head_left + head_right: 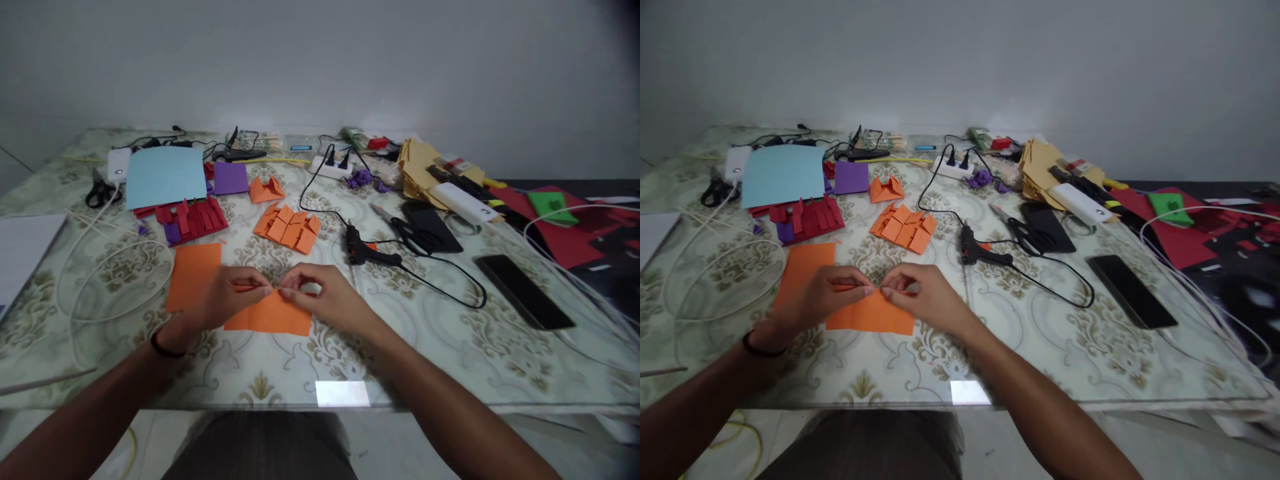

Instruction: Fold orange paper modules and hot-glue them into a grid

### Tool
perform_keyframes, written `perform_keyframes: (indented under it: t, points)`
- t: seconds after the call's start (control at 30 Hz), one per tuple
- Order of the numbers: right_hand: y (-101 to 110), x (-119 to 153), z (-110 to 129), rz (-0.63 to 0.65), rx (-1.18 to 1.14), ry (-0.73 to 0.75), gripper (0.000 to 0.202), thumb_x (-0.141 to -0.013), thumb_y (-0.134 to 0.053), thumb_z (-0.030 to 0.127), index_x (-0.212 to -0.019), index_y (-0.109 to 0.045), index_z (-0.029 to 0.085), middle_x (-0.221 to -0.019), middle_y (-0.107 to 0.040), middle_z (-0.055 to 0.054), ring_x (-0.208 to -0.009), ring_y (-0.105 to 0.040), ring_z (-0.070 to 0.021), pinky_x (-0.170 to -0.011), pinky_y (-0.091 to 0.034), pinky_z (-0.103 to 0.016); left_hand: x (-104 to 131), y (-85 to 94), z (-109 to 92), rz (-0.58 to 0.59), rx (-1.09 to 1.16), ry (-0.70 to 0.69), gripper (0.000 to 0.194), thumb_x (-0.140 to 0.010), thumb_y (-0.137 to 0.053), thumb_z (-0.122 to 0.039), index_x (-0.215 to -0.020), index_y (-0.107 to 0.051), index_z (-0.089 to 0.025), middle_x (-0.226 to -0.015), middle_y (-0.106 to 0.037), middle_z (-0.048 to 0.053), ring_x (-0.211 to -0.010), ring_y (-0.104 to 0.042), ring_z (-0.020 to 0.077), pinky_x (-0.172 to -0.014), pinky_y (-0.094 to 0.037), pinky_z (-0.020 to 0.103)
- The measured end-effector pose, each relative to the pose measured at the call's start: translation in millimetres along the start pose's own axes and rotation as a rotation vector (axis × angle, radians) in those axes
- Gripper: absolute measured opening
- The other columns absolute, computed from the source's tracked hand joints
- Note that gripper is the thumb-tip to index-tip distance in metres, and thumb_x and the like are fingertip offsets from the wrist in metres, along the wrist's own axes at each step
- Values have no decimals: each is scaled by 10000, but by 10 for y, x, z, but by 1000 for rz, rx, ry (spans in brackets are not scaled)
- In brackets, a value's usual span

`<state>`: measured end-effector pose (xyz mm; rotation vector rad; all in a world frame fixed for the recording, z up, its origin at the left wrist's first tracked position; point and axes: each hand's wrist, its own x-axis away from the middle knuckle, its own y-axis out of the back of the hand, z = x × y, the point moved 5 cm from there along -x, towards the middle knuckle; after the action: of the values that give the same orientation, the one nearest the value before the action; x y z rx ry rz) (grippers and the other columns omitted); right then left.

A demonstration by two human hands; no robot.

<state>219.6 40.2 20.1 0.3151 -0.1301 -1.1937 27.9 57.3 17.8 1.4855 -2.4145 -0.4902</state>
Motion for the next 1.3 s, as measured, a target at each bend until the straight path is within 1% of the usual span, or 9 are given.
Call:
perform_keyframes:
  t: [0.17, 0.47, 0.7, 0.83, 0.9, 0.97, 1.1, 1.17, 1.3]
  points:
    - [-130, 19, -22, 23, -1, -12, 50, -839, -680, 215, -811, -713, 189, -760, -693, -6, -715, -620, -145, -645, -483, -248, 24, -74, -14, 4, -33, 2, 165, -837, -701, -332, -841, -774, -184, -775, -794, 29, -731, -733, 171, -690, -577, 241]
    - [-78, 16, -9, 14, 12, 4, 37, -786, -652, 178, -770, -681, 194, -759, -695, -2, -725, -619, -145, -664, -485, -245, 5, -18, -55, 88, -69, -11, 61, -729, -645, -233, -731, -672, -179, -688, -690, -5, -640, -634, 125, -616, -511, 206]
    - [292, -60, -113, -48, -39, -34, 93, -774, -713, 265, -747, -677, 183, -723, -666, 3, -694, -592, -143, -697, -483, -270, -19, 302, 3, 37, 47, 20, 103, -778, -721, -275, -752, -673, -188, -699, -727, -3, -648, -677, 141, -620, -515, 225]
    - [285, -73, -168, 12, -64, -73, 126, -771, -741, 288, -749, -684, 178, -719, -670, -2, -674, -595, -142, -687, -483, -274, -37, 463, -40, -84, 123, -31, 189, -837, -753, -361, -831, -699, -180, -785, -774, 37, -762, -741, 181, -717, -576, 264]
    - [149, -51, -178, 67, -71, -96, 123, -790, -736, 289, -768, -699, 173, -733, -681, -9, -687, -609, -144, -688, -488, -270, -31, 371, -56, -42, 56, -28, 218, -837, -762, -385, -906, -732, -180, -869, -793, 52, -802, -751, 189, -728, -580, 264]
    - [-17, -18, -166, 119, -89, -103, 114, -813, -727, 285, -792, -707, 175, -749, -691, -10, -702, -620, -143, -683, -488, -262, -7, 161, -39, 111, -24, 16, 254, -823, -779, -395, -963, -755, -185, -902, -808, 47, -808, -752, 187, -729, -572, 256]
    - [-152, 25, -99, 172, -83, -79, 100, -849, -725, 276, -827, -719, 179, -762, -694, -13, -713, -620, -145, -674, -488, -261, 59, -185, 18, 305, -128, 32, 210, -882, -679, -357, -803, -729, -169, -619, -646, -29, -585, -577, 116, -544, -401, 215]
    - [-33, 10, -62, 104, -70, -43, 132, -871, -747, 313, -906, -719, 188, -794, -692, -17, -748, -630, -157, -706, -507, -277, 57, -206, 32, 261, -119, 12, 242, -894, -654, -351, -749, -705, -164, -601, -582, -42, -567, -497, 97, -542, -355, 218]
    - [319, -41, -64, -166, -187, 25, 384, -889, -780, 451, -1173, -642, 232, -1013, -708, -43, -955, -678, -195, -861, -533, -325, 7, 15, 28, -72, 48, 15, 270, -855, -711, -388, -706, -679, -165, -607, -527, -41, -584, -450, 102, -551, -333, 229]
